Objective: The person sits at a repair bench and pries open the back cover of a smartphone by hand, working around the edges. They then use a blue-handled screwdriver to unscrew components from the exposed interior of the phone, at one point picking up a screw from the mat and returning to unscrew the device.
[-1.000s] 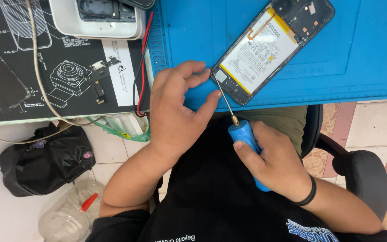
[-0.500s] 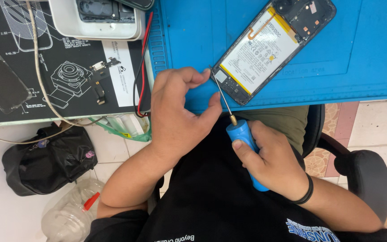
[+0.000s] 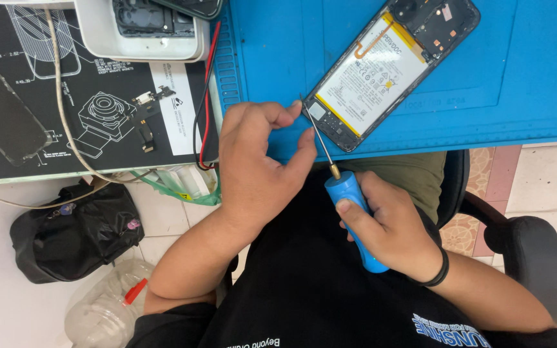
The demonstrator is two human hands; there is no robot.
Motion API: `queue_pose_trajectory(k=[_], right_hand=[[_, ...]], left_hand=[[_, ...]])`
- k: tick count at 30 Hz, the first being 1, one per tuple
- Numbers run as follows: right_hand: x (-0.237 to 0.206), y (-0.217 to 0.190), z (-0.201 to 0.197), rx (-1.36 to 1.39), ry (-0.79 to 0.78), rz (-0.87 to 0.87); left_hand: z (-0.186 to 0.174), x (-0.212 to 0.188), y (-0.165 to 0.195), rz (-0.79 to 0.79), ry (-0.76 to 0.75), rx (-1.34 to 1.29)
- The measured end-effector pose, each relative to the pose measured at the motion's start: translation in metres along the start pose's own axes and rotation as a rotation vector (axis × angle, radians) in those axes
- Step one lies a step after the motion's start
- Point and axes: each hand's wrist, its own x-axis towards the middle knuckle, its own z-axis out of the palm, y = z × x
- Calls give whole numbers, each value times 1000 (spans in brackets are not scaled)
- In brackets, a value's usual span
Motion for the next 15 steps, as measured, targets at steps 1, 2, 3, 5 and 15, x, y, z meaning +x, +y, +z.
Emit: queue_pose_trajectory(k=[1,2,3,5,15], right_hand=[[0,1,0,34,-5,36],[0,1,-1,21,-10,19],[-1,1,-3,9,-14,-2],[0,2,-4,-4,-15,-32],[0,2,0,-44,16,-46]], left_hand=[[-1,0,0,11,0,28],[-1,1,0,22,1,55],[-1,1,1,8,-7,22],[-2,2,1,-16,-17,-37],[2,2,2,-53,8,-21]])
